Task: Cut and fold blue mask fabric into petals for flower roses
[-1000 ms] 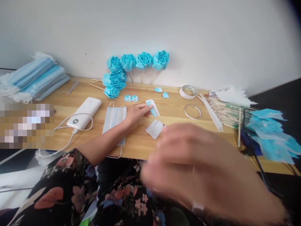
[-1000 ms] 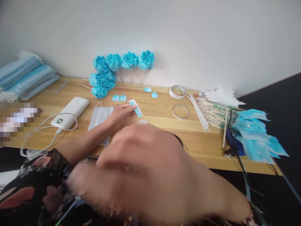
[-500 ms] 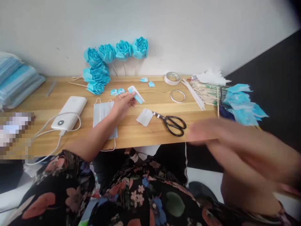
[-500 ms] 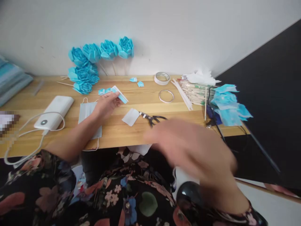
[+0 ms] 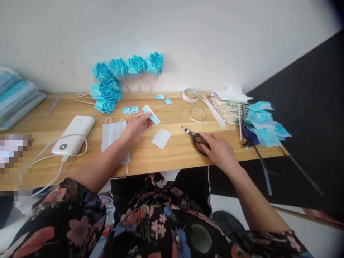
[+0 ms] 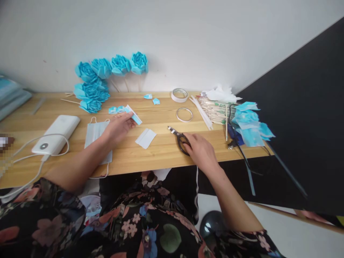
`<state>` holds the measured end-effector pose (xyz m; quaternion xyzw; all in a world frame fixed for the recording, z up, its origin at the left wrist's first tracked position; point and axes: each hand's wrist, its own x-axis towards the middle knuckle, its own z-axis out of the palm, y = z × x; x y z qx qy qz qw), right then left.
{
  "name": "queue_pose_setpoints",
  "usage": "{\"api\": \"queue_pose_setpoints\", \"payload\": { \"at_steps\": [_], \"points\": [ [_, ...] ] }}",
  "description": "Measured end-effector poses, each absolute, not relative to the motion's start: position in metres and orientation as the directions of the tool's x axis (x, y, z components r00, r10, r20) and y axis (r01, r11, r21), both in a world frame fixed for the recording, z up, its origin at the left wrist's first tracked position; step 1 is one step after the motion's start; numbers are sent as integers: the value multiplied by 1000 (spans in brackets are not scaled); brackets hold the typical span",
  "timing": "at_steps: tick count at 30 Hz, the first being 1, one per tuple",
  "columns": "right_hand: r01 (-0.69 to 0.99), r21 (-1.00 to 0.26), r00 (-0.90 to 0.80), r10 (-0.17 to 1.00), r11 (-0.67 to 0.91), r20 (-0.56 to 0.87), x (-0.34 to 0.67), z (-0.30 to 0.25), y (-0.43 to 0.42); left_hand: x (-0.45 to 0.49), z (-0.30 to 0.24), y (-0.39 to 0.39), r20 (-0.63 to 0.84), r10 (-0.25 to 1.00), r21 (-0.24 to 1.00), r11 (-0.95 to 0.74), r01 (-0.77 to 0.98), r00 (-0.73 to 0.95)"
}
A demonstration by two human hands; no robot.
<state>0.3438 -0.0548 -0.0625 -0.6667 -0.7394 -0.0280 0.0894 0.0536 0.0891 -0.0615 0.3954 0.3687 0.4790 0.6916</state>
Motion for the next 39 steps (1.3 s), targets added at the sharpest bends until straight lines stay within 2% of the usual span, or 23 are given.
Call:
{"api": "queue_pose_setpoints", "payload": {
  "at_steps": [3, 5, 9, 12, 18, 23, 25, 30, 36, 39],
  "points": [
    [979, -65, -173, 961, 191, 215, 354, -57, -39, 55, -61, 86, -152, 938, 888, 268, -373, 310],
    [955, -74, -250, 913, 287, 321, 344, -51, -23, 55, -61, 84, -154, 934, 888, 275, -370, 323],
    [851, -91, -407, 760, 517, 507, 296, -39, 12, 54, -61, 84, -159, 928, 887, 284, -364, 337],
    [744, -30, -531, 617, 668, 580, 266, -37, 36, 54, -60, 84, -165, 924, 873, 300, -385, 345],
    [627, 72, -660, 481, 775, 577, 249, -45, 74, 55, -61, 83, -201, 908, 831, 357, -426, 367],
    [570, 90, -642, 375, 817, 669, 249, -55, 84, 55, -61, 84, -213, 902, 828, 370, -421, 375],
    [574, 45, -608, 388, 818, 693, 249, -59, 85, 55, -61, 84, -217, 903, 827, 372, -422, 372],
    [596, -168, -485, 519, 785, 704, 250, -62, 85, 56, -62, 84, -233, 906, 817, 379, -434, 353],
    [605, -302, -441, 626, 736, 643, 248, -58, 81, 56, -63, 83, -241, 911, 833, 371, -409, 335],
    [583, -460, -352, 718, 670, 600, 249, -57, 79, 55, -64, 84, -221, 925, 864, 332, -379, 309]
  ]
}}
